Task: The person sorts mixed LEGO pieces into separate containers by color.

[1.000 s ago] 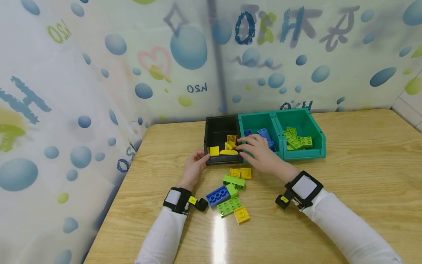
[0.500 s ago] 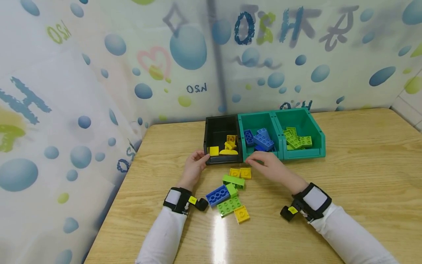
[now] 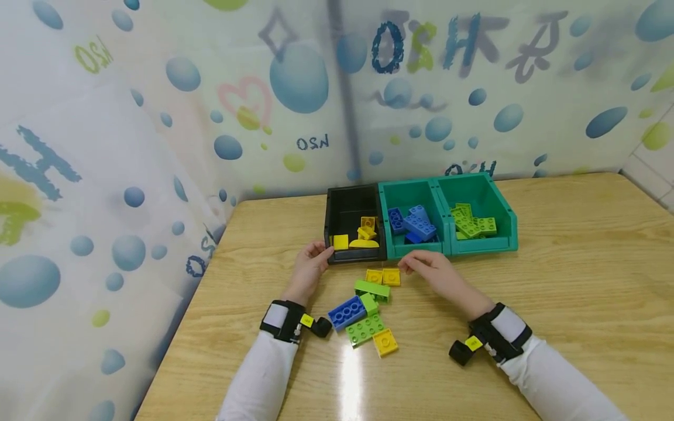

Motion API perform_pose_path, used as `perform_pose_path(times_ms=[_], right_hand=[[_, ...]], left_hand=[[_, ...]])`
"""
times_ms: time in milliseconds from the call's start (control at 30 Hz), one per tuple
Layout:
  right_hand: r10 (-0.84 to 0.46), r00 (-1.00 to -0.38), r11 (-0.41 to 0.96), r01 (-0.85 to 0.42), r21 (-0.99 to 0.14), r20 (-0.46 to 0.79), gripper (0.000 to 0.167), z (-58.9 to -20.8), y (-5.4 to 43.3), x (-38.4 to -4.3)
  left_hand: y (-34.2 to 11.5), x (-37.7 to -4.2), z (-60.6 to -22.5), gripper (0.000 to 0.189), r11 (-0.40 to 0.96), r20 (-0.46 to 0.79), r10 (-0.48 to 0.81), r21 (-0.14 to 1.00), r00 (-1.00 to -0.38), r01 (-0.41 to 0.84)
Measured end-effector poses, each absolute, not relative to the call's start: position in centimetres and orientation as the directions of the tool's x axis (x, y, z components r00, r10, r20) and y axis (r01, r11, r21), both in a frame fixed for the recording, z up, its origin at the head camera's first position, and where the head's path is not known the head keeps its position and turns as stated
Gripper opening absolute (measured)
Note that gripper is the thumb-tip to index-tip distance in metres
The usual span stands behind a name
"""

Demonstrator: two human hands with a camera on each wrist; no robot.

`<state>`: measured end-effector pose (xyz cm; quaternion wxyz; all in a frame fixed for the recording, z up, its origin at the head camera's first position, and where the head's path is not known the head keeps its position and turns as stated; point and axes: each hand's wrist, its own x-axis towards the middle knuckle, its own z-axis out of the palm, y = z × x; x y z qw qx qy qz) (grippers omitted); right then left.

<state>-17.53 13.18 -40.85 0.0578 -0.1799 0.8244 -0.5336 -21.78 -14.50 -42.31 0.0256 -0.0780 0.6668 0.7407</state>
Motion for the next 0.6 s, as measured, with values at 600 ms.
perform_pose_path(times_ms=[600], right_hand=[[-0.473,-0.845,0.578,-0.511,-0.636,0.249,0.015,-42.4,12.7,-16.9]], left_hand=[[-14.6,-21.7,-42.3,0.008,-0.095,-0.149,-0.065,0.985,-0.987,-0.143]])
